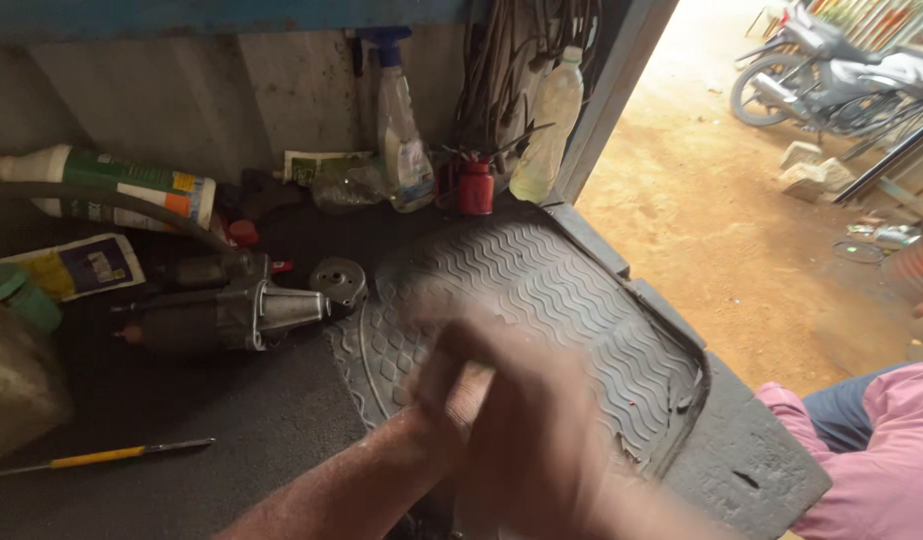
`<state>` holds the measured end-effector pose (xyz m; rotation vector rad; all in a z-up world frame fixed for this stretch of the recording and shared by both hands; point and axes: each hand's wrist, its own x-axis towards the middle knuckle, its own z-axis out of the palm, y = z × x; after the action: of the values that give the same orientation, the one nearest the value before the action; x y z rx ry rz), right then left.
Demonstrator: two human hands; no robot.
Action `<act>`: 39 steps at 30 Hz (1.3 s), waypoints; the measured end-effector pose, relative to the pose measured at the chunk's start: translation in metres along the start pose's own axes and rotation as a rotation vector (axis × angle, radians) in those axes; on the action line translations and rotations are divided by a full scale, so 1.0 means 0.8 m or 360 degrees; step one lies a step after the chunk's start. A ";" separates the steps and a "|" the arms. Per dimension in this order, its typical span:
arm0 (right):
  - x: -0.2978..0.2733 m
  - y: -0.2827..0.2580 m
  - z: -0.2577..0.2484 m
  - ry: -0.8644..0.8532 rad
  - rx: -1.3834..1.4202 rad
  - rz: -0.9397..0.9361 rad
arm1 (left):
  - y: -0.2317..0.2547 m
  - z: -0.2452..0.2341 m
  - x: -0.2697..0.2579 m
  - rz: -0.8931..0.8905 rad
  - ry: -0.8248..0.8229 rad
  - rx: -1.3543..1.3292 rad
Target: The person repairs a small motor component by hand at a workbench. The person handles the component, turns it over, and uses a screwdriver to tighten or adjust internal parts.
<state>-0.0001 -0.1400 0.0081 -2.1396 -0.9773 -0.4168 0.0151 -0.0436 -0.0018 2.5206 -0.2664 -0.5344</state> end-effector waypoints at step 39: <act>-0.249 0.132 0.028 0.0069 0.0922 0.1976 | -0.047 0.031 -0.035 0.0026 0.0366 -0.0558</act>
<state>-0.0515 -0.2726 -0.1683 -1.7593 0.3391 0.3934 -0.0177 -0.0157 -0.0324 2.2093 -0.0964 -0.2537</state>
